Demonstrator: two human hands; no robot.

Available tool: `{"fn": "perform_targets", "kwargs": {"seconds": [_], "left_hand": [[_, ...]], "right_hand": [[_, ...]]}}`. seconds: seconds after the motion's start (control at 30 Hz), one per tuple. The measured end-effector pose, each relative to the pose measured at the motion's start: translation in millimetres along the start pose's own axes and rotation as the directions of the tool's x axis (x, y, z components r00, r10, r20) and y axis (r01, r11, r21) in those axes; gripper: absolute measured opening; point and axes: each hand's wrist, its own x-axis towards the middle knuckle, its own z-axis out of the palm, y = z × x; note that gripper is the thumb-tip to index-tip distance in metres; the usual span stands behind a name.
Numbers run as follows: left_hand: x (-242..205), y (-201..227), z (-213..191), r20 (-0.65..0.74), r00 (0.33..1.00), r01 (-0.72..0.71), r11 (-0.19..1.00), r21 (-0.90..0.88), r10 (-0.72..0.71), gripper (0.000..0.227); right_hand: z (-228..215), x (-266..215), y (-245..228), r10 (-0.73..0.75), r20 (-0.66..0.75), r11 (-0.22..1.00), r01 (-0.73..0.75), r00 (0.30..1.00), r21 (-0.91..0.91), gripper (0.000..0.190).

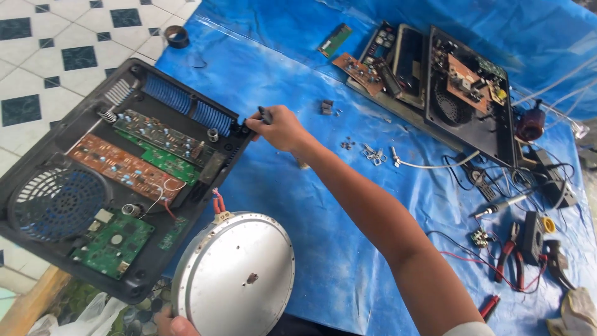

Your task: Cleaning a circular heating coil with a brush and organizing small electronic components on a workbench during an appliance repair.

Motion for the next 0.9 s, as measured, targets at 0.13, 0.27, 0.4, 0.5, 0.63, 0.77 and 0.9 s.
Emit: {"fn": "perform_targets", "kwargs": {"seconds": [0.13,0.27,0.4,0.5,0.63,0.77,0.9], "left_hand": [[-41.8,164.4,-100.5,-0.079,0.993,-0.107,0.971,-0.214,0.092,0.055],[-33.9,167.8,-120.3,0.140,0.988,-0.017,0.946,-0.323,0.066,0.047],[-28.0,163.8,-118.9,0.179,0.935,-0.205,0.877,-0.434,0.307,0.043],[-32.4,175.4,-121.6,0.225,0.888,-0.289,0.868,-0.405,0.400,0.042],[-37.2,205.7,-116.8,0.137,0.806,-0.424,0.724,-0.545,0.575,0.035],[-40.2,237.0,-99.8,0.035,0.712,-0.551,0.590,-0.591,0.701,0.030],[-45.3,264.4,-88.2,0.003,0.604,-0.637,0.485,-0.599,0.797,0.032]], "right_hand": [[-6.9,-20.9,-8.8,0.019,0.026,0.996,-0.017,0.999,-0.092,0.033],[-6.8,-61.8,-15.6,-0.244,0.068,0.889,0.252,0.967,-0.384,0.034],[-2.9,-119.4,-27.1,-0.329,0.285,0.883,0.400,0.900,-0.244,0.035],[-0.9,-157.8,-39.0,-0.469,0.283,0.860,0.506,0.837,-0.071,0.038],[-9.6,-175.4,-23.8,-0.486,0.162,0.867,0.497,0.859,-0.033,0.037],[-19.5,-189.0,-8.2,-0.423,-0.121,0.903,0.428,0.898,0.023,0.031],[-31.7,-198.4,18.0,-0.365,-0.528,0.763,0.572,0.767,0.302,0.051]]}}
